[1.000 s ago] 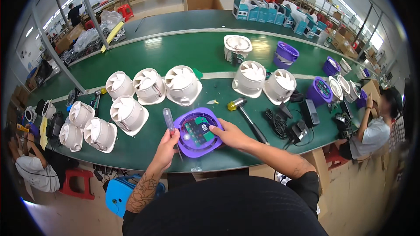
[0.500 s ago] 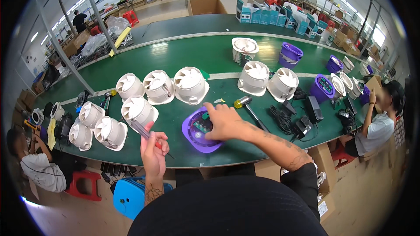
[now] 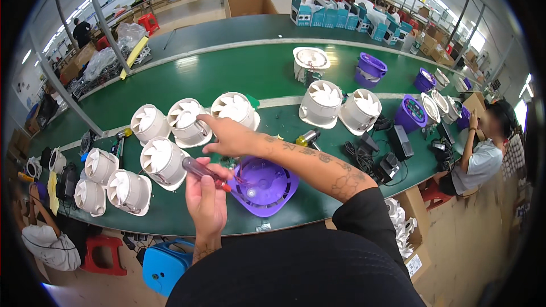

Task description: The person assembles small electronic devices on a factory assembly line. They use a hammer and a metal rod to secure components inside white and purple plastic housings, then place the finished units on the table.

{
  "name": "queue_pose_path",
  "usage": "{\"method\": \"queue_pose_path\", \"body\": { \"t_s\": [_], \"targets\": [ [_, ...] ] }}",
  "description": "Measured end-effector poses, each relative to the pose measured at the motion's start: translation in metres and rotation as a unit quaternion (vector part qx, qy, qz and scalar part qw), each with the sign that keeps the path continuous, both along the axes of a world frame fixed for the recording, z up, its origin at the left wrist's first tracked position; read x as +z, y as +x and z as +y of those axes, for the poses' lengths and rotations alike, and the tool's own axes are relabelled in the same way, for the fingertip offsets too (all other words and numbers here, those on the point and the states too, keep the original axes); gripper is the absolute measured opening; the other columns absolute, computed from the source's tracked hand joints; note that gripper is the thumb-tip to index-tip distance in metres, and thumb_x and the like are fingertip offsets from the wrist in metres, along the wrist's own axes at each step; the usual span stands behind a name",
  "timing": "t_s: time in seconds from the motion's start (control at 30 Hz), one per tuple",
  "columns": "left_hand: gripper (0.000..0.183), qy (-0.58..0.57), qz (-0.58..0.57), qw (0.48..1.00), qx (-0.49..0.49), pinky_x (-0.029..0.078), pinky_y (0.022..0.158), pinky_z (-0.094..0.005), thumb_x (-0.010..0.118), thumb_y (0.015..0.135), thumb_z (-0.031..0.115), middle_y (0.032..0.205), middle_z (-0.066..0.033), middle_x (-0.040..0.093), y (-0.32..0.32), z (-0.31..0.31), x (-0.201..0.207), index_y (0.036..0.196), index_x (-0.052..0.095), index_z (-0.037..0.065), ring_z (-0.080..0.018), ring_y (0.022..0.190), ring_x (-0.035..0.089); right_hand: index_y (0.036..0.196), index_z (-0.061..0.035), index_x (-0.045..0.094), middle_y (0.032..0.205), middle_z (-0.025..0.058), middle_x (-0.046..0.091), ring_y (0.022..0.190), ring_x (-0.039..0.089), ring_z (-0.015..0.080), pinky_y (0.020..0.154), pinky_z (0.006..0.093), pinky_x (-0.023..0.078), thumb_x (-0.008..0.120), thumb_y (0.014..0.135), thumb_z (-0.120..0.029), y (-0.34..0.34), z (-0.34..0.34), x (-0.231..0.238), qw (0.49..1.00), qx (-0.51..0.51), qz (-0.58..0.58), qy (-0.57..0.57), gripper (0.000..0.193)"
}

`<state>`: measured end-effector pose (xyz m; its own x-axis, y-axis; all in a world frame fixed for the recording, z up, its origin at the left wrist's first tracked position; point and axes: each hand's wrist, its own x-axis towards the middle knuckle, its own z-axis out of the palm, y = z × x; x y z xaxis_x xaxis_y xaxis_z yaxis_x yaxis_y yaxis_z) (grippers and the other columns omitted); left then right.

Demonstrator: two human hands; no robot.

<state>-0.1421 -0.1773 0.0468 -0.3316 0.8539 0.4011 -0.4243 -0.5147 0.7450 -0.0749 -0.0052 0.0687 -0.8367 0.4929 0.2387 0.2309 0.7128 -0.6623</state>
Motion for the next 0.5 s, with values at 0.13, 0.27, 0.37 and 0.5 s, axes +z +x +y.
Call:
{"method": "queue_pose_path", "body": {
  "t_s": [0.13,0.27,0.37,0.5],
  "targets": [
    [0.023,-0.043,0.019,0.998,-0.046,0.047,0.087,-0.0323,0.047,0.096,0.003,0.115,-0.0183,0.059,0.014,0.014,0.008,0.117,0.04,0.004,-0.0261,0.112,0.058,0.125,-0.003,0.051,0.101,0.0218,0.066,0.086,0.069,0.0306,0.076,0.0384,0.054,0.06,0.087,-0.013,0.061,0.008,-0.003,0.99,-0.074,0.112,-0.033,0.04],
    [0.022,-0.13,0.141,0.978,-0.087,0.047,0.088,-0.032,0.046,0.095,0.001,0.112,-0.0166,0.061,0.017,0.028,-0.008,0.116,0.039,0.004,-0.0221,0.112,0.058,0.117,-0.0011,0.057,0.093,0.0164,0.067,0.078,0.068,0.0226,0.071,0.0308,0.053,0.06,0.088,-0.01,0.184,-0.019,-0.013,0.976,-0.21,0.039,-0.045,0.031],
    [0.022,-0.139,0.16,0.973,-0.089,0.046,0.089,-0.032,0.045,0.095,0.001,0.113,-0.0165,0.061,0.015,0.03,-0.02,0.116,0.039,0.003,-0.0222,0.112,0.058,0.107,-0.0011,0.06,0.086,0.0157,0.065,0.073,0.066,0.0269,0.066,0.0355,0.053,0.067,0.085,-0.015,0.237,-0.048,-0.044,0.951,-0.307,-0.021,-0.013,0.028],
    [0.022,-0.157,0.187,0.965,-0.09,0.046,0.092,-0.0324,0.044,0.095,0.0,0.112,-0.0165,0.061,0.018,0.025,-0.026,0.116,0.039,0.002,-0.0225,0.112,0.057,0.114,0.0003,0.056,0.088,0.0162,0.061,0.08,0.062,0.0317,0.072,0.0373,0.052,0.071,0.081,-0.02,0.255,-0.075,-0.062,0.928,-0.346,-0.12,0.072,0.042]
  ]
}}
